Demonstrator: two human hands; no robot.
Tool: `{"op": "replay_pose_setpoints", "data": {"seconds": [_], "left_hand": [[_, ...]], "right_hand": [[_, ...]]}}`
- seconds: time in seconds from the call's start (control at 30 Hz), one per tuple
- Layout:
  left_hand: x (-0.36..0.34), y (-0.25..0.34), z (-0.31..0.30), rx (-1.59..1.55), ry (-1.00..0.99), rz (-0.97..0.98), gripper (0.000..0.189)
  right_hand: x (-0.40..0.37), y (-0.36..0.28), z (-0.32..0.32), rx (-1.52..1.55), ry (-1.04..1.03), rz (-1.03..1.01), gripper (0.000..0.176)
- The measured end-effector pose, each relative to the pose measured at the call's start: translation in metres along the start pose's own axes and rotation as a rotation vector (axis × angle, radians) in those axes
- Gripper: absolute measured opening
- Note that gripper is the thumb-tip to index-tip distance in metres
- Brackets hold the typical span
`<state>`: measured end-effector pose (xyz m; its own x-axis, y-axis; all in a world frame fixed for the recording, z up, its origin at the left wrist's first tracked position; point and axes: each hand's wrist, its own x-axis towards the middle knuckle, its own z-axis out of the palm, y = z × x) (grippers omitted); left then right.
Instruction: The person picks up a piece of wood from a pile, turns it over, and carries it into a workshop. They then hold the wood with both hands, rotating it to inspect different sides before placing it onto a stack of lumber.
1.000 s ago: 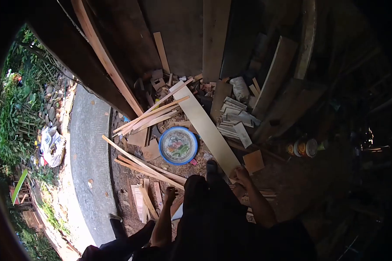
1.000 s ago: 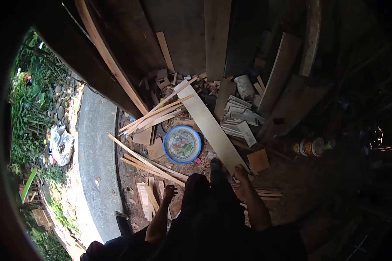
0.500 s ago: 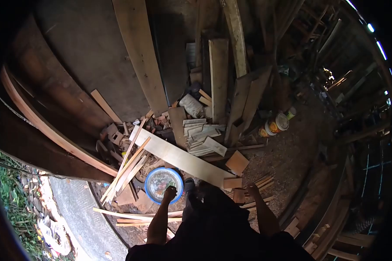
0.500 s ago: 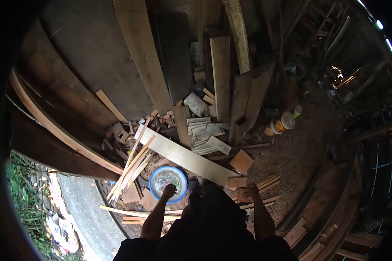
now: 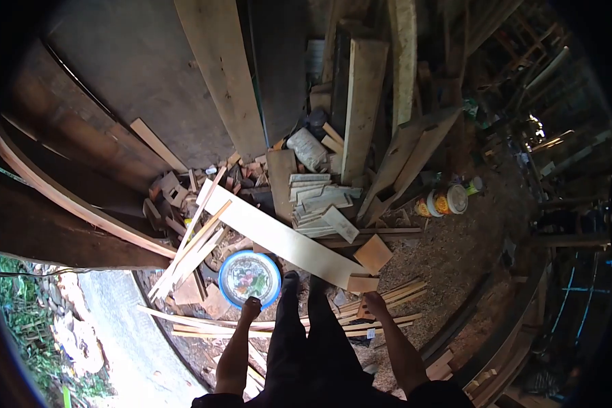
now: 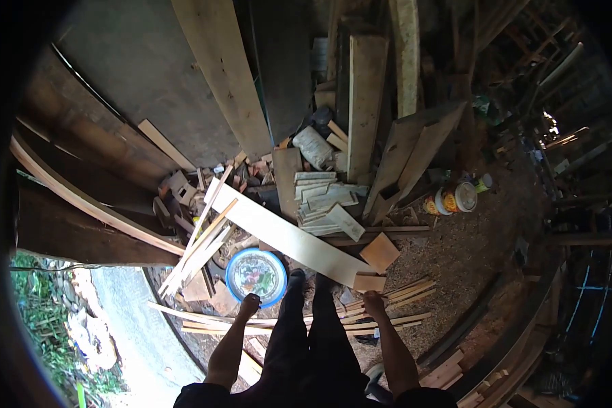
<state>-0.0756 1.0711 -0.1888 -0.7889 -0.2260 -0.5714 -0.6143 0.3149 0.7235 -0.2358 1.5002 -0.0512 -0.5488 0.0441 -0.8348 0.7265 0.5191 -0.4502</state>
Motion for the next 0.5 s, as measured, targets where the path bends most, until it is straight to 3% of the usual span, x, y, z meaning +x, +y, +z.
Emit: {"op": "replay_pose_setpoints", "data": {"seconds": [0.07, 0.13, 0.17, 0.2, 0.3, 0.33, 0.37, 0.5], "left_hand": [[0.012, 0.002, 0.016, 0.033, 0.029, -0.165, 0.001], [0.025, -0.003, 0.033, 0.075, 0.035, 0.069, 0.007], [0.036, 0.001, 0.044, 0.072, 0.047, -0.079, 0.009], [0.048, 0.009, 0.053, 0.084, 0.030, -0.087, 0.009], [0.094, 0.039, 0.081, 0.165, 0.023, 0.075, 0.011], [0.113, 0.036, 0.094, 0.138, -0.016, 0.071, 0.013], [0.139, 0.024, 0.113, 0.189, -0.040, 0.070, 0.016], [0.236, -0.006, 0.169, 0.437, -0.119, 0.122, 0.026]], "right_hand": [[0.040, 0.000, 0.007, -0.064, -0.058, 0.049, 0.027], [0.062, -0.020, 0.012, -0.166, -0.034, 0.048, 0.026], [0.091, -0.008, 0.016, -0.155, -0.038, 0.063, 0.026], [0.126, 0.013, 0.023, -0.079, -0.023, 0.014, 0.025], [0.209, 0.071, 0.036, -0.060, -0.002, -0.031, 0.025], [0.229, 0.091, 0.040, -0.114, 0.007, -0.047, 0.026], [0.227, 0.068, 0.040, -0.029, -0.018, 0.122, 0.029], [0.322, 0.122, 0.058, -0.037, 0.059, 0.115, 0.032]]}}
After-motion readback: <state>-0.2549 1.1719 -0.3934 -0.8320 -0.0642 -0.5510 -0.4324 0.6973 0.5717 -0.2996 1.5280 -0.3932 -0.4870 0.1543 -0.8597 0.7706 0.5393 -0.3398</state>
